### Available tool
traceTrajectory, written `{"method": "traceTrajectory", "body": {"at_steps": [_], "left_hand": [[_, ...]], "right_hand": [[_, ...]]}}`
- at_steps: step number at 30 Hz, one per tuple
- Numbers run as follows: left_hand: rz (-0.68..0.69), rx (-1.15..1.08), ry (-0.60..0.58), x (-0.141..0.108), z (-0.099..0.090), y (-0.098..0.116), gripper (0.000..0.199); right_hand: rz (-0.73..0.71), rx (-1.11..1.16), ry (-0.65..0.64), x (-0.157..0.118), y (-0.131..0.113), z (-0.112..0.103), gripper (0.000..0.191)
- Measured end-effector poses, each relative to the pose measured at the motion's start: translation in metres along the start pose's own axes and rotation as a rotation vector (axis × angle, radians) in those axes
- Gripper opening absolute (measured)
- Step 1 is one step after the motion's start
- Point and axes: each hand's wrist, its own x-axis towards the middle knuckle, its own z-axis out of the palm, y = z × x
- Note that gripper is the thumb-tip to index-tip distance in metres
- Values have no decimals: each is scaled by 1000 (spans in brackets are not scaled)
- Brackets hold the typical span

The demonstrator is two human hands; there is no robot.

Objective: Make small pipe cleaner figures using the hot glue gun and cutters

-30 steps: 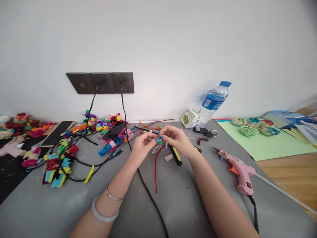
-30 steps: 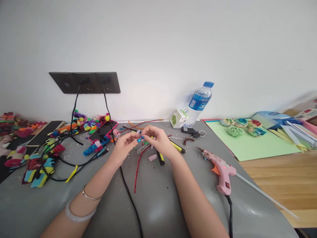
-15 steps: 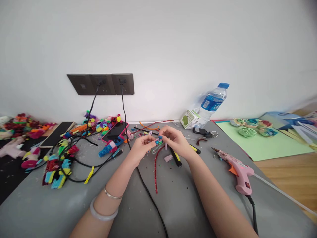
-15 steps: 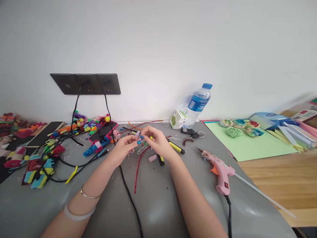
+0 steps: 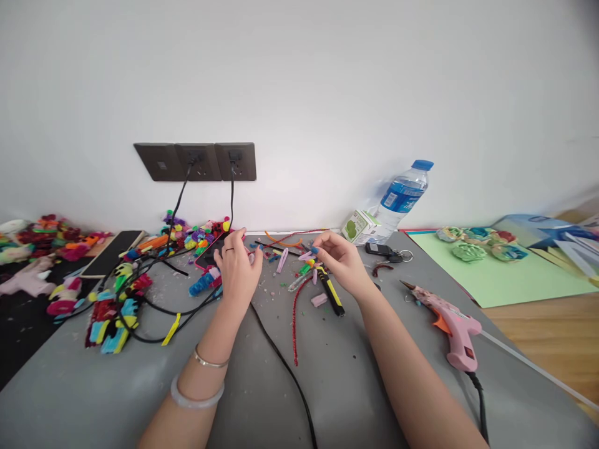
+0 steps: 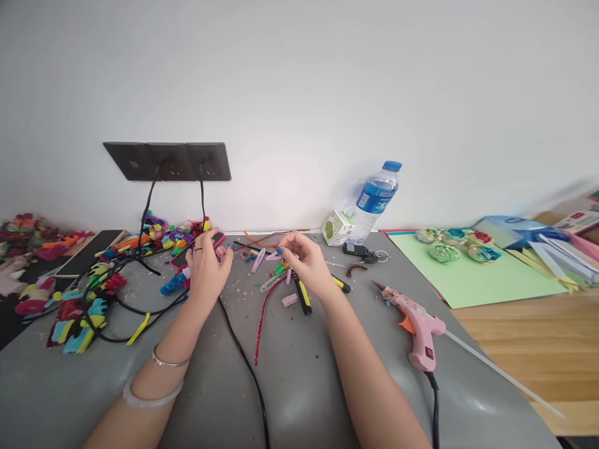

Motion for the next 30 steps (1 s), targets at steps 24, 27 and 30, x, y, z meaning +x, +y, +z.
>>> {"method": "traceTrajectory", "body": {"at_steps": [24,27,30], "left_hand": [[-235,259,-163,9,-3,-22,56],[-184,195,-76,10,-5,-20,57],[-27,27,106,11,-9,-15,53]], "right_hand": [[15,77,3,1,1,-1,30],[13,75,4,1,3,-2,29],[12,70,15,1,3,-2,30]]}}
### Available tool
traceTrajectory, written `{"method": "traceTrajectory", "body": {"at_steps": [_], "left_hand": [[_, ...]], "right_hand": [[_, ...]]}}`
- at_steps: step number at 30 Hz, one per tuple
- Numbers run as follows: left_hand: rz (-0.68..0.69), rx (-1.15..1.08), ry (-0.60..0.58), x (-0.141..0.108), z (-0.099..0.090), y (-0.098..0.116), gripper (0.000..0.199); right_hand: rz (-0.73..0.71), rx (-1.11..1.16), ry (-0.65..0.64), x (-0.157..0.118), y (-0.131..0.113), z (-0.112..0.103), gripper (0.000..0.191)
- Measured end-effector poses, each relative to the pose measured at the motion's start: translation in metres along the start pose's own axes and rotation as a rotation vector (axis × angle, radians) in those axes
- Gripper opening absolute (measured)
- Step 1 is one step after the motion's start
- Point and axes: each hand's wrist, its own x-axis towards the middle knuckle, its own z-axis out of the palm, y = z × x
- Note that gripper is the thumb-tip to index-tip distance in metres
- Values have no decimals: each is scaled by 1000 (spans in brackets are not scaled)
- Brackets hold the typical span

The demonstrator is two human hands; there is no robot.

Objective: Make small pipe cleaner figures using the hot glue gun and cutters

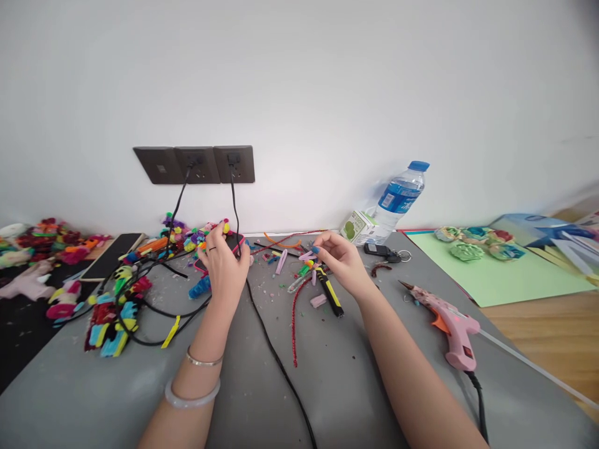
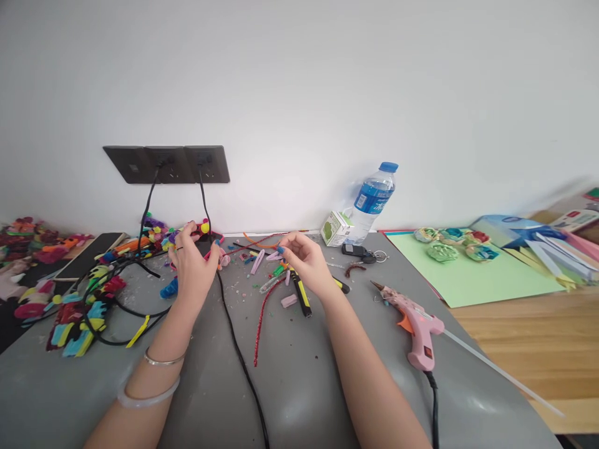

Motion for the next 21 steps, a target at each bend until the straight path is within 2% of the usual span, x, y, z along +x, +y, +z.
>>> {"method": "traceTrajectory", "body": {"at_steps": [2,5,9,11,13,18,21], "left_hand": [[108,-171,54,0,-1,4,43],[252,-352,9,-4,-1,10,29],[453,-472,-210,-19,4,23,21],[496,-484,-336,-27,7,31,17],[432,-520,-421,-34,10,38,20],[21,-828,-617,-41,20,47,16],[-155,-974,-701,-38,23,47,18]], "right_hand": [[-3,-6,2,0,0,1,30],[-12,-14,-11,0,-1,2,30],[-9,-24,-24,-1,-3,1,30],[-10,-16,-36,-1,-4,2,29],[-18,-8,-53,-1,-5,2,29],[-20,-15,-111,-2,-3,8,29],[-21,-20,-104,-2,-1,9,30]]}}
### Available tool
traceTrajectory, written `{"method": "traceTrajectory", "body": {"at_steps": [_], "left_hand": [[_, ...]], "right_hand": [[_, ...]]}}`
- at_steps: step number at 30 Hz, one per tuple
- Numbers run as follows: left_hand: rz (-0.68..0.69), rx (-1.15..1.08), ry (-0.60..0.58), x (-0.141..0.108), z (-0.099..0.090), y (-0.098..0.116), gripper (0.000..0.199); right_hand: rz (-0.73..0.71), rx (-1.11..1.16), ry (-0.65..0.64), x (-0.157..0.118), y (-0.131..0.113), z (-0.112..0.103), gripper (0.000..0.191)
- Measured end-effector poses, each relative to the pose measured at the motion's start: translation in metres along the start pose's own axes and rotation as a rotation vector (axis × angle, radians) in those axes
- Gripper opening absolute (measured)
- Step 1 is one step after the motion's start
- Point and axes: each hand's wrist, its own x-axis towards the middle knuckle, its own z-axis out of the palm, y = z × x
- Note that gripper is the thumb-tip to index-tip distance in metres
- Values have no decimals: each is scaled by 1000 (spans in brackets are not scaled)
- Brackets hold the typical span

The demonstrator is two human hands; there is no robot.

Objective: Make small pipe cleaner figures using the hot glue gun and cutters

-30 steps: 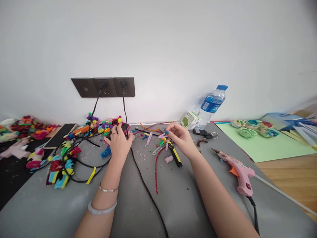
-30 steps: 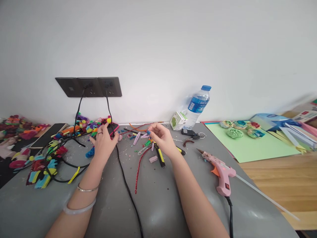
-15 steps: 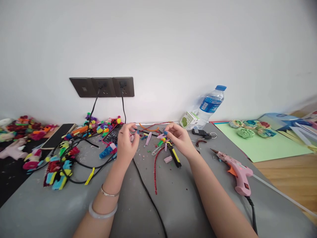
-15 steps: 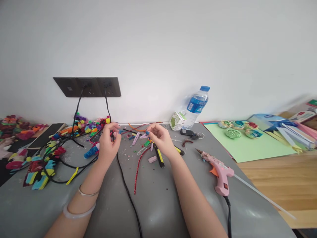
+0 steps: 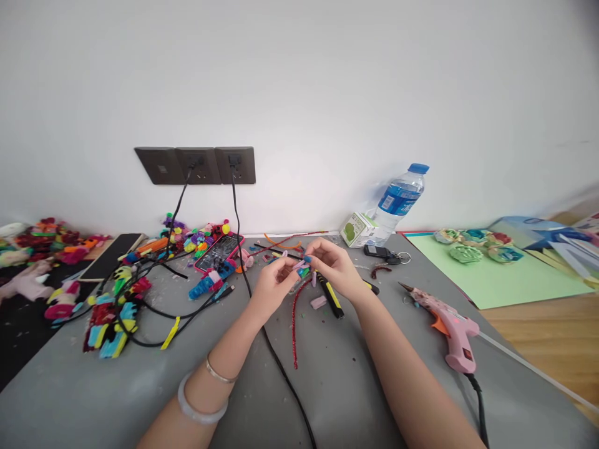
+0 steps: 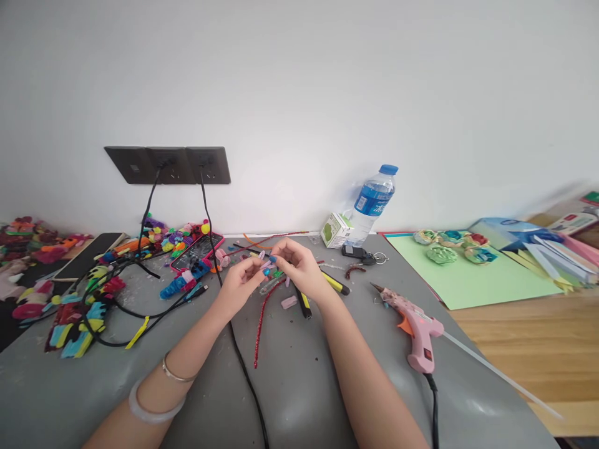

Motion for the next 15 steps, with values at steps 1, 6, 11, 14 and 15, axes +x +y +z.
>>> {"method": "traceTrajectory", "body": {"at_steps": [1,6,11,14,15], "left_hand": [[-25,-43,3,1,0,0,19],[-140,-190,63,2,-2,4,25],[-189,-198,54,2,-3,7,25],[-188,-183,31,2,-3,8,25],[-180,-176,27,2,-3,9,25]], "right_hand": [[-1,-1,6,0,1,0,31],[-9,7,19,0,4,-2,26],[-21,10,17,0,6,-2,25],[-26,-2,7,0,5,-1,25],[-27,-5,3,0,5,-1,25]]}}
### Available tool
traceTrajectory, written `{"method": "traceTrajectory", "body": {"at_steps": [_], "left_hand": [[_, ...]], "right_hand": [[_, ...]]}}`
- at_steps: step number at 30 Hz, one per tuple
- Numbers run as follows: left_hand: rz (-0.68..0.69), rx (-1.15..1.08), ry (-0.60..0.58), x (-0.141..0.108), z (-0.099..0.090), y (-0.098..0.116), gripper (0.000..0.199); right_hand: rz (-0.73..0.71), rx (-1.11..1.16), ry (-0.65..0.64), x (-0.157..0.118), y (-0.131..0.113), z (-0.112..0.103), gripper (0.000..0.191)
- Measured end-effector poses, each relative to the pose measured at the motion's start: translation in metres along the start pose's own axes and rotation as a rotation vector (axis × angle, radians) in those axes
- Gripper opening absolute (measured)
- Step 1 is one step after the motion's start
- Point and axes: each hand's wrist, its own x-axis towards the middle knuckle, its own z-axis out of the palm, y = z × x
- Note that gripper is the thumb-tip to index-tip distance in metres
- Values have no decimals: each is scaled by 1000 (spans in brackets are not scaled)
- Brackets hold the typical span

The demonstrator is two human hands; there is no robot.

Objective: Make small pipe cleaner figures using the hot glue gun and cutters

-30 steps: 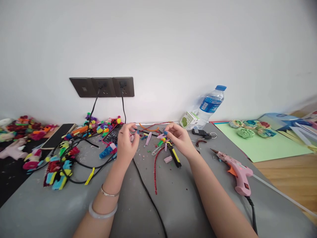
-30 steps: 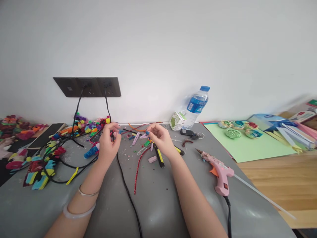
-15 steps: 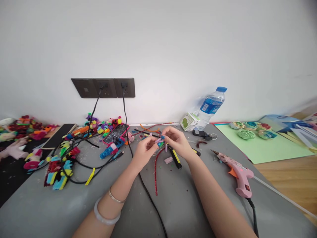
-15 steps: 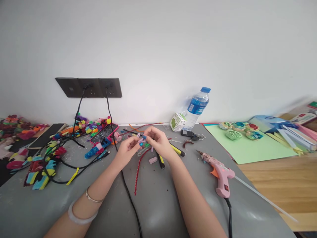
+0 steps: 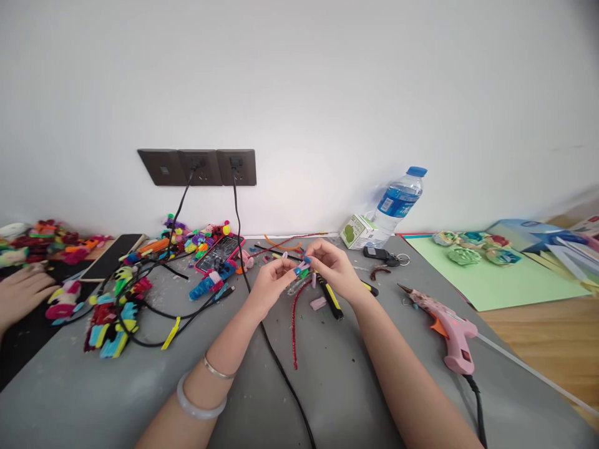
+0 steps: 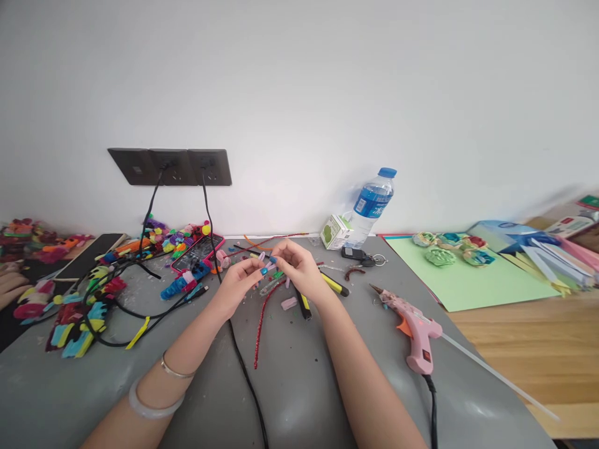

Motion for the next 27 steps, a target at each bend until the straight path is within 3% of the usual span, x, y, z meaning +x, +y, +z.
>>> {"method": "traceTrajectory", "body": {"at_steps": [13,18,23,27], "left_hand": [[103,43,110,0,0,-4,23],[103,81,112,3,-1,-8,22],[128,115,106,7,-4,-13,23],[119,116,83,8,-5,-15,25]], "right_hand": [[26,49,-20,0,7,4,27],[29,17,51,3,4,0,34],[2,-279,195,-1,-34,-24,31],[284,-656,216,-49,-73,-69,27]]}}
